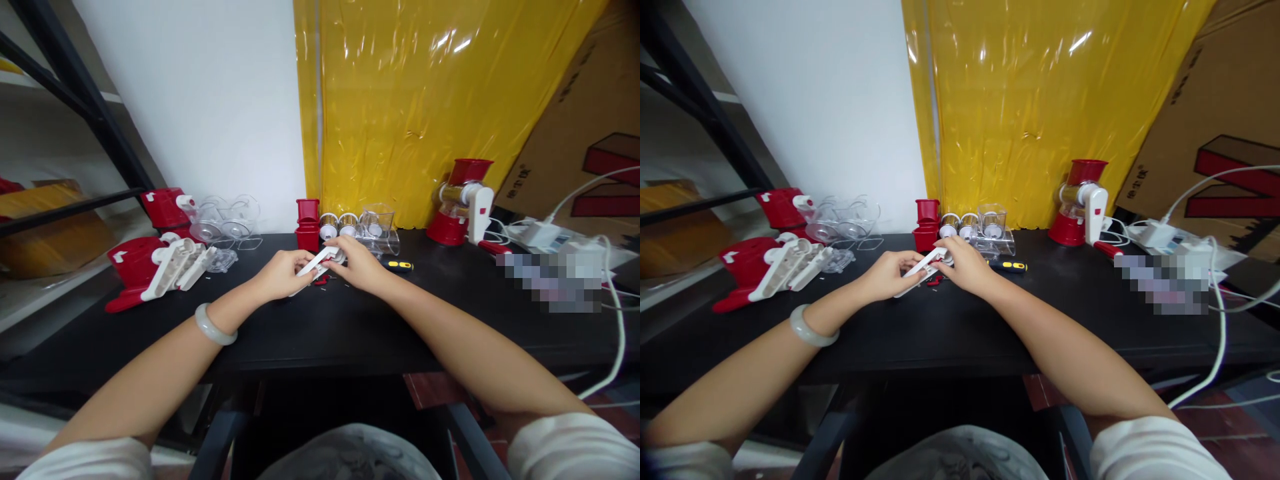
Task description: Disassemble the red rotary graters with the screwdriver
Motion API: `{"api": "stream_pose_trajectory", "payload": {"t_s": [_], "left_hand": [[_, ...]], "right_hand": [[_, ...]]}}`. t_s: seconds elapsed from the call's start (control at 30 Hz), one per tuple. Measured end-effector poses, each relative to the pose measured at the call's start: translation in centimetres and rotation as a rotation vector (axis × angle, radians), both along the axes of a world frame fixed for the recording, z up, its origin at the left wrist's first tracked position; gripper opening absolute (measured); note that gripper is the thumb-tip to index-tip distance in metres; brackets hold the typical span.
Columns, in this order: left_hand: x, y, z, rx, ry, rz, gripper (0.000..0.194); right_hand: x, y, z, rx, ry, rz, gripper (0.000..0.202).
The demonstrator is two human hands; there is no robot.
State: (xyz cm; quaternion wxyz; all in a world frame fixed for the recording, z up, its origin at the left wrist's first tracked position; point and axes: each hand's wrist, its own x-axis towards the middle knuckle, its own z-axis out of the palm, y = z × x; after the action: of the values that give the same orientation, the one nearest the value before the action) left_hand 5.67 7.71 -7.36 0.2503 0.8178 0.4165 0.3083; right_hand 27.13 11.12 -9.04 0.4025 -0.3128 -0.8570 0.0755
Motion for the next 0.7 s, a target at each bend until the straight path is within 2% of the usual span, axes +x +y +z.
{"api": "stream_pose_trajectory", "payload": {"t_s": [0.43, 0.7], "left_hand": [[0.25, -0.53, 0.45, 0.059, 0.045, -0.022, 0.040], [0.04, -0.33, 0.38, 0.067, 0.072, -0.056, 0.041]], "right_hand": [[-0.54, -0.29, -0.49, 0.018, -0.016, 0.044, 0.023], [-0.69, -0.62, -0.41, 0.041, -0.019, 0.127, 0.027]]}}
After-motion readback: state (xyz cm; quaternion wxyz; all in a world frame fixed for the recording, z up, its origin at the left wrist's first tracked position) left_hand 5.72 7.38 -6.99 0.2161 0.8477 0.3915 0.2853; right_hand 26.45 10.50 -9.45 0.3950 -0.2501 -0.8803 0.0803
